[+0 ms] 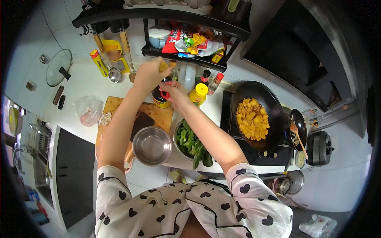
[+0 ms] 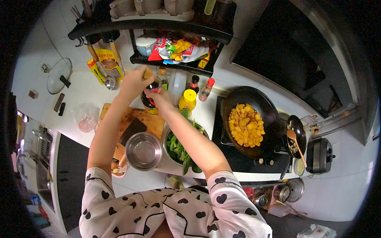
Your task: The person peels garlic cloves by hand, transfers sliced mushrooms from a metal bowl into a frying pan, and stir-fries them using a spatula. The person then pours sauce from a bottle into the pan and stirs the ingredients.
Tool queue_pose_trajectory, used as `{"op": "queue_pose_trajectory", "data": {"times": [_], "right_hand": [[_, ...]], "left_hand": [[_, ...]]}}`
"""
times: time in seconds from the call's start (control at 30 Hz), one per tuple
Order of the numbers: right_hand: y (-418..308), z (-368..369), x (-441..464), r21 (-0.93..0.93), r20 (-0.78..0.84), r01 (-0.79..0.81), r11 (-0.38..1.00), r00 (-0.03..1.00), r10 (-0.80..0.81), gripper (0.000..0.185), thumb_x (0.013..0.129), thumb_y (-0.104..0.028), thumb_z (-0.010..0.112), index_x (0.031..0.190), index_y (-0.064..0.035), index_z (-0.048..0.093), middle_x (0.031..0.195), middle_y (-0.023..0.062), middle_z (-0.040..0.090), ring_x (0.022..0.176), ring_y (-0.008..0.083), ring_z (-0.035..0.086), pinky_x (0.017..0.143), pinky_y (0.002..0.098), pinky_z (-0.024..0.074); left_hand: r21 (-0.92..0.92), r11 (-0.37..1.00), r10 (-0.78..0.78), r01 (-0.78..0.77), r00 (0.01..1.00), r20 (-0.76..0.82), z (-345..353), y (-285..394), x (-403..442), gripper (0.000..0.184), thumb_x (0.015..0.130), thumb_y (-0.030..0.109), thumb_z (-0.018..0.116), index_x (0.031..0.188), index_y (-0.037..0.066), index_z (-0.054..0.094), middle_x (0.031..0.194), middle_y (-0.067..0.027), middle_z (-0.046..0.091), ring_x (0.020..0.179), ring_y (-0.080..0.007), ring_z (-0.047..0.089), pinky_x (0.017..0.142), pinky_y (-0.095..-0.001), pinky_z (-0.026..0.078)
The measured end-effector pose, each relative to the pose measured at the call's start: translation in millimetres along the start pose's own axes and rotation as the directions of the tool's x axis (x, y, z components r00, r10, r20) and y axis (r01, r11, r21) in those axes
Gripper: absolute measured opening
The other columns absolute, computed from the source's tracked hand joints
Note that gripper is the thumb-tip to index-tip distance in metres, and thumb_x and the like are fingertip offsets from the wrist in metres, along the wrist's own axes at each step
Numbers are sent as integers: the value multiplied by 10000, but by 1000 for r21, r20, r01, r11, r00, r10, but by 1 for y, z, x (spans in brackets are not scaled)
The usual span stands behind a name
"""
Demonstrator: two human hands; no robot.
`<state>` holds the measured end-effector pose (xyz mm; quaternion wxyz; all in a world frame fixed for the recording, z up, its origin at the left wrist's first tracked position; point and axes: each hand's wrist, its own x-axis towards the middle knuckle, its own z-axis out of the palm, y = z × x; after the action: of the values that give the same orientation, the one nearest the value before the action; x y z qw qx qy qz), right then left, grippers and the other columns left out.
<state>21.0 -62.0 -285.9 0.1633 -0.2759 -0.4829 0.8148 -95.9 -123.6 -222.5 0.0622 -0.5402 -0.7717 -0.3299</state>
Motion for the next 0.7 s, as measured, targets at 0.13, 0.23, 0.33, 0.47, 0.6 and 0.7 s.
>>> {"op": "queue_pose_trajectory", "data": {"times": [0.13,0.23,0.33,0.47,0.6,0.7], "right_hand": [[33,-2,28,-35,-131,122,992,983,-126,183,789,-205,709,835,-94,571,784,6,614,696,67,549,594,219,408],[44,-6,33,-4,-162,142,990,977,-141,163,794,-176,701,831,-93,566,771,-10,599,682,72,539,582,224,398],[55,-7,38,21,-209,149,989,968,-142,170,788,-148,705,822,-74,555,782,4,595,687,86,545,594,229,414],[69,-15,50,45,-217,197,979,959,-183,202,771,-134,721,786,-49,539,789,23,596,698,95,541,645,242,439],[75,-29,65,-27,-197,154,988,968,-156,218,764,-144,729,796,-46,537,764,14,584,696,96,533,648,242,437],[75,-28,66,-94,-237,126,988,961,-145,232,760,-137,730,839,-27,542,792,26,591,720,111,542,675,250,446]], "left_hand": [[-11,1000,-3,3,1000,-14,26,-25,-5,335,783,341,655,874,31,566,810,-169,614,742,-355,600,636,-409,466],[-43,999,-11,14,998,66,37,-33,-4,358,787,364,631,865,25,548,851,-172,605,817,-364,589,686,-429,468],[-23,999,-25,27,996,89,48,-38,-6,345,784,337,653,876,23,545,864,-162,604,788,-344,598,674,-407,464],[-61,997,-31,37,994,105,60,-45,-3,358,784,356,650,875,27,543,875,-160,597,790,-348,593,686,-410,464],[-62,996,-61,67,994,94,75,-53,-4,370,780,359,656,889,24,545,914,-165,595,837,-348,580,703,-412,455],[-100,989,-109,111,994,23,89,-67,-5,368,777,303,674,980,17,562,901,-176,588,827,-323,580,703,-387,457]]}}
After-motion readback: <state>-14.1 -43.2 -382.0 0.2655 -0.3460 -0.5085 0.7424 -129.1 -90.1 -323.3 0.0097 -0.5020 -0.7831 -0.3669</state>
